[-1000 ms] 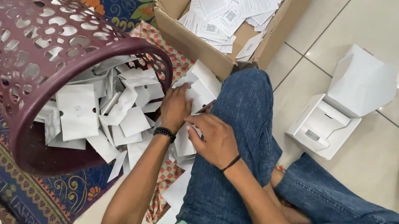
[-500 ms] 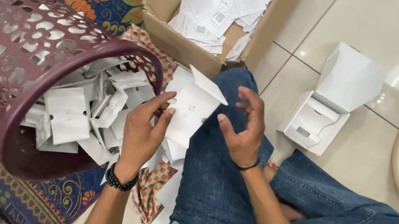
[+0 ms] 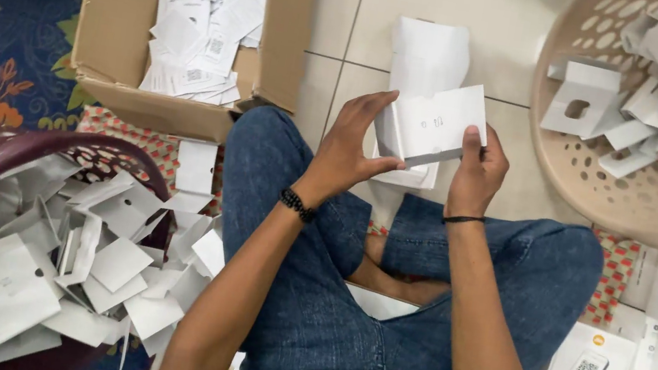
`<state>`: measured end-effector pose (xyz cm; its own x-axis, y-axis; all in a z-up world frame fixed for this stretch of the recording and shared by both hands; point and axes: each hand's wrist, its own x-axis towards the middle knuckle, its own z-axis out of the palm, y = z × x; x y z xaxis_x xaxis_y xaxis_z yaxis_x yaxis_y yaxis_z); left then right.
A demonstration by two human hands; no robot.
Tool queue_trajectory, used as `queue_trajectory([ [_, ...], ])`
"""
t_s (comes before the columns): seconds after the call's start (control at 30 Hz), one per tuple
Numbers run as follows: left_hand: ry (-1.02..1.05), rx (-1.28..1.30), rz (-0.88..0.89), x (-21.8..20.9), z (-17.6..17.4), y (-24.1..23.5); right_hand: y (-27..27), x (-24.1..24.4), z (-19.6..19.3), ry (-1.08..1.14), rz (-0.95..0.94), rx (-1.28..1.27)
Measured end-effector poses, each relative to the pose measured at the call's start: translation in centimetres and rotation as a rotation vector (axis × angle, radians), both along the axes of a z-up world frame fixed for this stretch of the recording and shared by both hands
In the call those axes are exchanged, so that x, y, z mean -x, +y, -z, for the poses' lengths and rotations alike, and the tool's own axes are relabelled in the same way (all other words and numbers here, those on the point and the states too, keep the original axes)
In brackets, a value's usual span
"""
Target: The person places leaflets and small items into product boxes.
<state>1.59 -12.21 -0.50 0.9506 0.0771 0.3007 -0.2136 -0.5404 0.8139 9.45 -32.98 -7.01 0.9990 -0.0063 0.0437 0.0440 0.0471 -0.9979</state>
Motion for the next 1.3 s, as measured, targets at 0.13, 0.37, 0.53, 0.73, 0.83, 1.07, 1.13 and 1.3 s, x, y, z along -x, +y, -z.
queue_trajectory([
  [0.13, 0.114, 0.13, 0.069, -2.8, 4.8, -1.5, -3.1, 0.6, 4.0, 0.084, -0.002, 0.27],
  [0.37, 0.395, 0.431, 0.152, -2.6, 9.8, -0.7, -3.3, 1.5, 6.2, 0.004, -0.179, 0.512],
  [0.53, 0.496, 0.407, 0.12, -2.9, 11.2, -0.4, -3.0, 1.1, 7.7, -0.007, -0.259, 0.658],
  [0.73, 0.522, 0.283, 0.128, -3.0, 11.9, -0.2, -3.0, 1.0, 8.0, 0.055, -0.345, 0.801],
  [0.83, 0.499, 0.271, 0.122, -3.2, 11.5, -0.1, -2.6, 1.0, 6.9, -0.017, -0.277, 0.795],
  [1.07, 0.485, 0.321, 0.114, -3.2, 12.5, 0.1, -1.6, 1.6, 6.2, -0.007, -0.248, 0.886],
  [1.13, 0.472, 0.328, 0.115, -3.2, 12.7, 0.0, -1.5, 1.7, 5.9, -0.005, -0.248, 0.941],
  [1.3, 0.457, 0.299, 0.08, -3.1, 12.5, 0.0, -1.0, 1.9, 4.8, -0.01, -0.235, 1.082],
])
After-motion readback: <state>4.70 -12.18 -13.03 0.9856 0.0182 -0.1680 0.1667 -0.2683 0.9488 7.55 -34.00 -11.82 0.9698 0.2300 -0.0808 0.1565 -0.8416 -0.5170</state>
